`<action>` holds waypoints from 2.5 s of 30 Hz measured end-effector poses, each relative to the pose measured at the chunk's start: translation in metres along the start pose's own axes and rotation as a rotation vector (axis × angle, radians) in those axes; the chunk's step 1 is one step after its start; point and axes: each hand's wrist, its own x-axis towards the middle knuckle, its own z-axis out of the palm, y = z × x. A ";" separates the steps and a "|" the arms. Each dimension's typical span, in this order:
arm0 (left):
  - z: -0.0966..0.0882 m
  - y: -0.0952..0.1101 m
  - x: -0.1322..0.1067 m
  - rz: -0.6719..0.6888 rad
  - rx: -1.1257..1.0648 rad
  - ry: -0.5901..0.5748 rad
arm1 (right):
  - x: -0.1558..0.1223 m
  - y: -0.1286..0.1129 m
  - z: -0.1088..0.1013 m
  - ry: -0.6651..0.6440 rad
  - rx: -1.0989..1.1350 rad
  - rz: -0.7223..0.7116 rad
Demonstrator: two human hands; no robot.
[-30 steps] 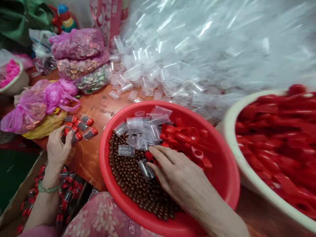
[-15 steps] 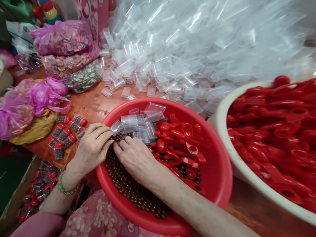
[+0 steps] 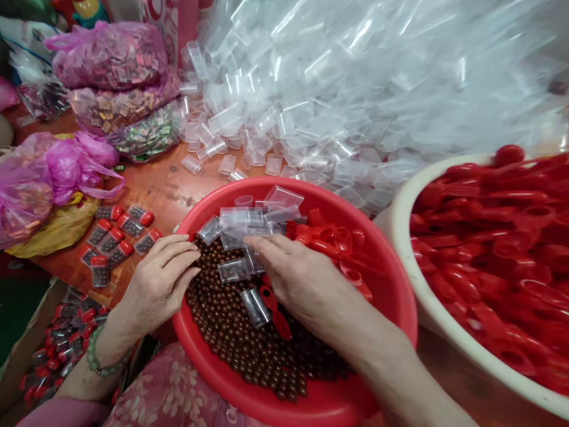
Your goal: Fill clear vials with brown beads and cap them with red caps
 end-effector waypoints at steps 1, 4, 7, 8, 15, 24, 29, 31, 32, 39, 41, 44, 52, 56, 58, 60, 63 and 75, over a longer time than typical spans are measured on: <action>-0.001 0.000 -0.001 -0.001 -0.008 0.006 | -0.002 0.000 -0.008 0.042 0.003 0.051; 0.000 0.001 -0.004 -0.006 -0.021 0.015 | -0.004 -0.012 -0.020 0.123 -0.068 0.130; 0.003 0.000 -0.004 -0.022 -0.027 0.024 | -0.001 -0.033 -0.003 -0.100 -0.066 -0.026; 0.004 0.000 -0.005 -0.027 -0.028 0.029 | 0.001 -0.039 0.007 -0.176 -0.117 -0.079; 0.008 -0.001 -0.012 -0.046 -0.094 0.089 | 0.009 -0.036 0.034 -0.303 -0.192 -0.122; 0.022 -0.006 -0.015 -0.050 -0.118 0.195 | 0.037 -0.050 0.041 -0.458 0.148 0.387; 0.025 -0.008 -0.015 -0.019 -0.152 0.219 | 0.019 -0.055 0.052 -0.630 0.123 0.370; 0.025 -0.009 -0.015 -0.014 -0.153 0.218 | 0.015 -0.052 0.050 -0.736 0.140 0.366; 0.025 -0.009 -0.015 -0.015 -0.147 0.210 | 0.014 -0.050 0.049 -0.787 0.155 0.364; 0.007 0.013 -0.017 -0.022 -0.089 -0.075 | 0.029 -0.034 0.046 -1.092 0.415 0.448; -0.001 0.020 -0.017 0.004 -0.139 -0.213 | 0.031 -0.030 0.047 -1.175 0.532 0.502; -0.003 0.028 -0.017 0.066 -0.146 -0.351 | 0.031 -0.026 0.046 -1.254 0.684 0.585; 0.016 0.039 -0.012 -0.025 0.006 -0.448 | 0.025 -0.027 0.038 -1.152 0.983 0.680; 0.014 0.034 -0.008 -0.015 -0.195 -0.353 | 0.024 -0.027 0.020 -1.048 1.039 0.683; 0.010 0.030 -0.007 -0.012 -0.368 -0.272 | 0.022 -0.025 0.008 -0.960 1.047 0.665; 0.008 0.026 -0.006 -0.027 -0.503 -0.200 | 0.018 -0.024 -0.004 -0.850 1.025 0.658; 0.007 0.024 -0.006 -0.055 -0.575 -0.188 | 0.010 -0.025 -0.017 -0.688 0.928 0.565; -0.002 0.029 -0.004 -0.153 -0.706 -0.157 | -0.070 -0.014 -0.039 -0.176 0.420 0.516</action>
